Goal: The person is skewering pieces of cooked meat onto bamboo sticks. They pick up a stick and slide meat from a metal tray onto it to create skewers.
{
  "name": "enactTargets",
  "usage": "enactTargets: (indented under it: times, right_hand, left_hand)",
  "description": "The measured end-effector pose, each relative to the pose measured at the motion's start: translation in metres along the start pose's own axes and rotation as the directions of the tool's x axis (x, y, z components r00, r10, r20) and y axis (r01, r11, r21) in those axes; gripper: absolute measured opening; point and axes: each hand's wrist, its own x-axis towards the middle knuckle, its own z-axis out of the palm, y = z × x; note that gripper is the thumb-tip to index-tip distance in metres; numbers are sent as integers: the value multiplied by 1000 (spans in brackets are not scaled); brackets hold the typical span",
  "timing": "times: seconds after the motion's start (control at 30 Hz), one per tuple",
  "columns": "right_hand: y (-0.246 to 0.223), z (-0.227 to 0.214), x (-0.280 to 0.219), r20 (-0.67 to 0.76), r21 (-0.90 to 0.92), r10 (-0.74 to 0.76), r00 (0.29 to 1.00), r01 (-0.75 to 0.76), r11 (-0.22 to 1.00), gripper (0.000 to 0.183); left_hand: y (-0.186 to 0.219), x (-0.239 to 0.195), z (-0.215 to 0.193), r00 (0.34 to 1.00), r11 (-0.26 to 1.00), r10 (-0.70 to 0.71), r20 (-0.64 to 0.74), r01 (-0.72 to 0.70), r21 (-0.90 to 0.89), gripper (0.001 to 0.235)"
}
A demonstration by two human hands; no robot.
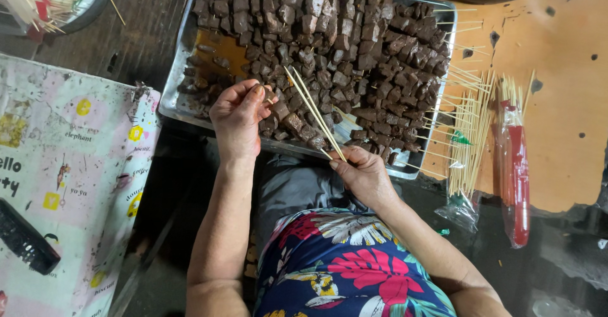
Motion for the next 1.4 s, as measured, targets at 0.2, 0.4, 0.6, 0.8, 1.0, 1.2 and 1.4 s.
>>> enactTargets:
  times: [0.2,0.4,0.6,0.8,1.0,1.2,1.4]
  right_hand:
    - [2,-3,-3,61,146,97,993,-105,984,15]
    - [3,-5,-4,43,68,10,999,-13,998,13]
    - [3,-5,-5,59,155,106,993,-114,981,12]
    - [1,2,3,40,152,161,986,-165,975,14]
    - [3,3,1,52,150,113,992,-120,981,13]
    - [3,2,4,31,130,105,994,-108,986,14]
    - [-4,-13,8,-44,133,122,992,-116,984,14]
  left_hand:
    - [10,-6,0,996,998,0,88,5,-61,13]
    - [11,-14,4,993,996,79,89,-83,41,12]
    - [4,-15,9,998,991,55,12,-56,118,14]
    - [3,-8,8,1000,993,-15,-18,17,113,33]
    - [-1,-8,4,995,995,-95,-42,95,0,44]
    - [0,-6,4,989,989,-145,22,144,23,52]
    - [3,-1,-24,996,862,62,58,-83,500,56]
